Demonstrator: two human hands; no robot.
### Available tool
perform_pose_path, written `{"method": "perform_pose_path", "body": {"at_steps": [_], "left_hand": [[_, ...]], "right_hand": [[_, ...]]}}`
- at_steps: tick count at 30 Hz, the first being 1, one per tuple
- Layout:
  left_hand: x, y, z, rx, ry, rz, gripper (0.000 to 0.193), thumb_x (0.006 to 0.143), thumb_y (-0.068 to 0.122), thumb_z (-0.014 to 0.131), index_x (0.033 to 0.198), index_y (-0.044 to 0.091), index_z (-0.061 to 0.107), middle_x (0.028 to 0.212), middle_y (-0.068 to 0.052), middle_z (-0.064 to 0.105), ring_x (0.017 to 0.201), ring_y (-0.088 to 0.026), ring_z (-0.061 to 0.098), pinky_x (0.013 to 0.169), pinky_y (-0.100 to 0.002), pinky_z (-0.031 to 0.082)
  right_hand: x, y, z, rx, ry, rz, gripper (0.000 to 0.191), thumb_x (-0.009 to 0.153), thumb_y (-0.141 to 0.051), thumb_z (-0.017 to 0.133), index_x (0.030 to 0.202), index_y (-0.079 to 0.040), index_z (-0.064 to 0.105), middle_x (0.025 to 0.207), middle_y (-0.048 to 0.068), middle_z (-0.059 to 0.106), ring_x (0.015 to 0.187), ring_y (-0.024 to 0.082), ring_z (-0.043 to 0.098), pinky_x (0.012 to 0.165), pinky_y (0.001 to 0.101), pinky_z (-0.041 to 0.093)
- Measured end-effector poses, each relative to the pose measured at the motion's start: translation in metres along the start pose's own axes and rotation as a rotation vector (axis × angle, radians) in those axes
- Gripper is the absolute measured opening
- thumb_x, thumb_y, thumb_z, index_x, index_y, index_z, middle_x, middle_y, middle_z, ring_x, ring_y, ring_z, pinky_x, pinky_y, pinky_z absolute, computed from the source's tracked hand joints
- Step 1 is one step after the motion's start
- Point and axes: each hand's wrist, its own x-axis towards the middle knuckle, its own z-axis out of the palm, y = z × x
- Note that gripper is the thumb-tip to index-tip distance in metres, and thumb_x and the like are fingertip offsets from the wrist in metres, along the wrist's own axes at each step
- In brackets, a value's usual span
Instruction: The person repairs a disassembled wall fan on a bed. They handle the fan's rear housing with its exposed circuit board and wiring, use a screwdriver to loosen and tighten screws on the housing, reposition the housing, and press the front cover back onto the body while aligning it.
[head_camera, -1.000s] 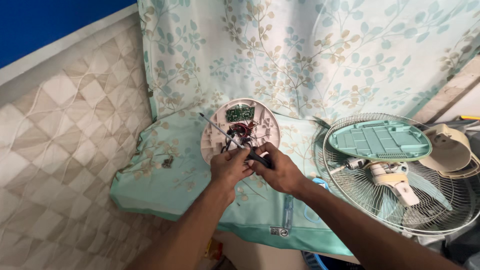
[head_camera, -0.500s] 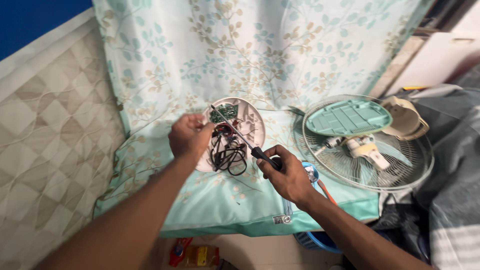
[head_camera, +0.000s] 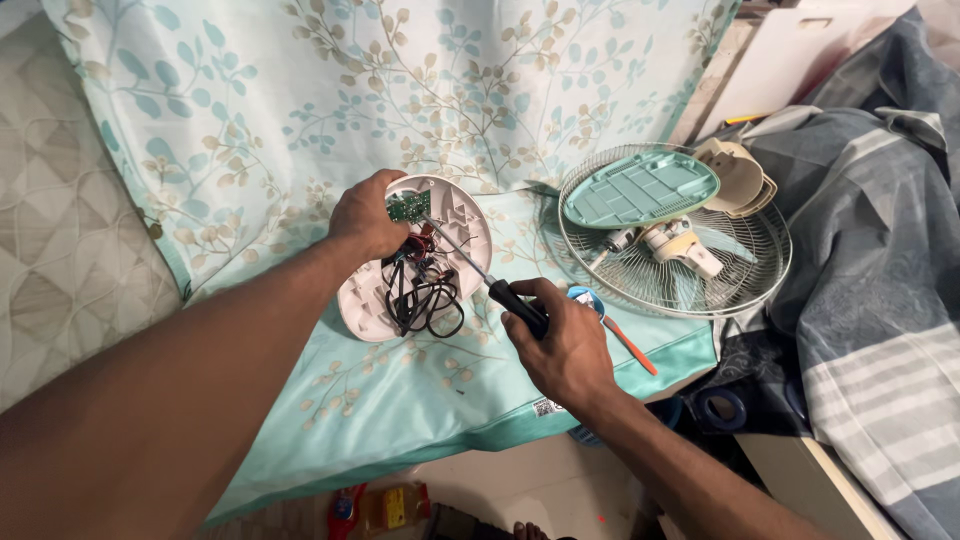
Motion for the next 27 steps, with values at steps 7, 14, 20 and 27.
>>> {"method": "perform_pose_path", "body": {"at_steps": [7, 14, 20, 27], "left_hand": [[0.010, -0.020, 0.009, -0.030, 0.093, 0.032, 0.052, 0.082, 0.022, 0.083, 0.131, 0.022, 0.064, 0.116, -0.011, 0.073, 0.112, -0.031, 0.069, 0.097, -0.042, 0.053], [0.014, -0.028, 0.017, -0.086, 0.217, 0.085, 0.045, 0.084, 0.015, 0.080, 0.126, 0.019, 0.067, 0.111, -0.013, 0.074, 0.104, -0.034, 0.070, 0.091, -0.044, 0.054], [0.014, -0.022, 0.016, -0.077, 0.208, 0.013, 0.043, 0.085, 0.014, 0.079, 0.126, 0.022, 0.068, 0.108, -0.012, 0.075, 0.102, -0.033, 0.071, 0.090, -0.045, 0.055], [0.015, -0.017, 0.014, -0.073, 0.203, -0.041, 0.042, 0.086, 0.013, 0.078, 0.125, 0.024, 0.069, 0.108, -0.012, 0.075, 0.103, -0.033, 0.071, 0.091, -0.044, 0.055]], "right_hand": [[0.002, -0.013, 0.014, -0.005, 0.102, -0.014, 0.039, 0.084, -0.027, 0.073, 0.120, -0.013, 0.073, 0.084, 0.015, 0.077, 0.072, 0.028, 0.075, 0.071, 0.0412, 0.057], [0.012, -0.019, 0.018, -0.020, 0.109, -0.002, 0.039, 0.083, -0.027, 0.074, 0.120, -0.014, 0.074, 0.085, 0.015, 0.077, 0.071, 0.027, 0.075, 0.071, 0.0403, 0.057], [0.018, -0.020, 0.017, -0.040, 0.128, -0.046, 0.039, 0.082, -0.026, 0.074, 0.119, -0.013, 0.075, 0.086, 0.015, 0.077, 0.073, 0.027, 0.075, 0.072, 0.0404, 0.057], [0.019, -0.022, 0.017, -0.061, 0.133, -0.053, 0.039, 0.082, -0.026, 0.075, 0.118, -0.013, 0.075, 0.086, 0.015, 0.077, 0.072, 0.028, 0.075, 0.072, 0.0413, 0.057]]}}
